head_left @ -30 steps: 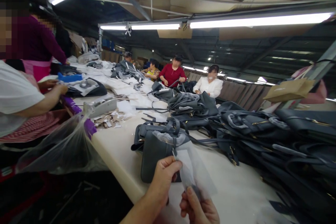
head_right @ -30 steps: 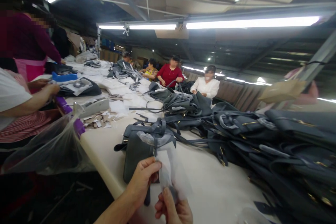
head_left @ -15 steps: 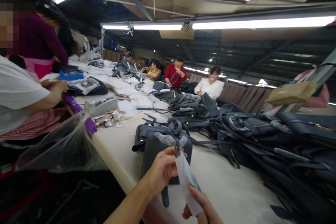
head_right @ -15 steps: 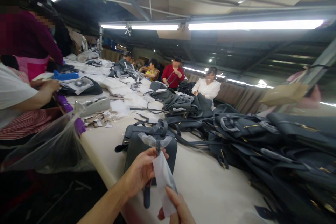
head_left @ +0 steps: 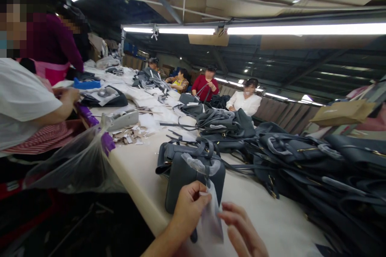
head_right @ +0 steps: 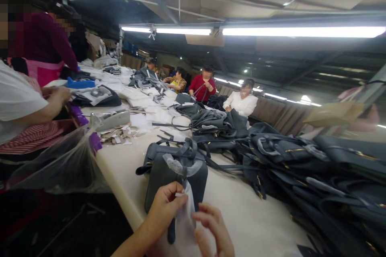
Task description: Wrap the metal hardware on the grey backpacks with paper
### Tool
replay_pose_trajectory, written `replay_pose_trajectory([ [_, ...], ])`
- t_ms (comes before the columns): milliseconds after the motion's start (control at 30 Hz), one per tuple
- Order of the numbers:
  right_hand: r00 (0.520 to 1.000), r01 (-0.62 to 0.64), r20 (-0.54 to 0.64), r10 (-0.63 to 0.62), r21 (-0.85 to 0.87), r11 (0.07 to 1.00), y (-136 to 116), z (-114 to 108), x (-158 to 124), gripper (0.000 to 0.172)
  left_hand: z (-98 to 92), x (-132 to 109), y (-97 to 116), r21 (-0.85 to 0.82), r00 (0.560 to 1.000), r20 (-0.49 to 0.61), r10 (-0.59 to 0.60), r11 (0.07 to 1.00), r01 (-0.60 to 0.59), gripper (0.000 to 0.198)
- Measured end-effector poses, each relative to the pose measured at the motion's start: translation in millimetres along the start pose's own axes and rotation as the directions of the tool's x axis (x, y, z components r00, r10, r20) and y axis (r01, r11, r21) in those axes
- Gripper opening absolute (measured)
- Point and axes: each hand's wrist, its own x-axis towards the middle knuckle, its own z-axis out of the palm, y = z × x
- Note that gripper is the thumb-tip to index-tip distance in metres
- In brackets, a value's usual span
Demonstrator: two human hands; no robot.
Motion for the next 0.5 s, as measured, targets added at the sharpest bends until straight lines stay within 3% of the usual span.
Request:
replay_pose_trajectory([
  [67,0.993,-0.12,0.004,0.12,-0.043,0.992,-14.4,-2.9,24.8,0.027,1.1,-3.2,-1.0,0.031,0.998,-0.024,0.057,0.998,-0.056,0.026],
  [167,0.966,-0.232,0.121,0.228,0.019,0.973,-33.4,6.6,56.1,0.028,2.6,-6.4,-2.2,-0.05,0.999,0.007,0.046,0.998,-0.046,0.032],
  [267,0.905,-0.381,0.265,0.332,0.161,0.91,-42.0,19.7,73.1,0.029,2.1,-4.8,-4.4,-0.23,0.992,0.061,-0.112,0.965,0.123,0.04],
  [400,0.833,-0.504,0.386,0.395,0.238,0.83,-42.0,23.2,81.2,0.03,0.4,1.4,-5.3,-0.407,0.929,0.12,-0.351,0.836,0.369,0.034],
  [500,0.811,-0.522,0.442,0.383,0.249,0.816,-43.4,17.8,84.9,0.03,1.0,3.1,-4.4,-0.464,0.909,0.146,-0.39,0.785,0.411,0.03],
])
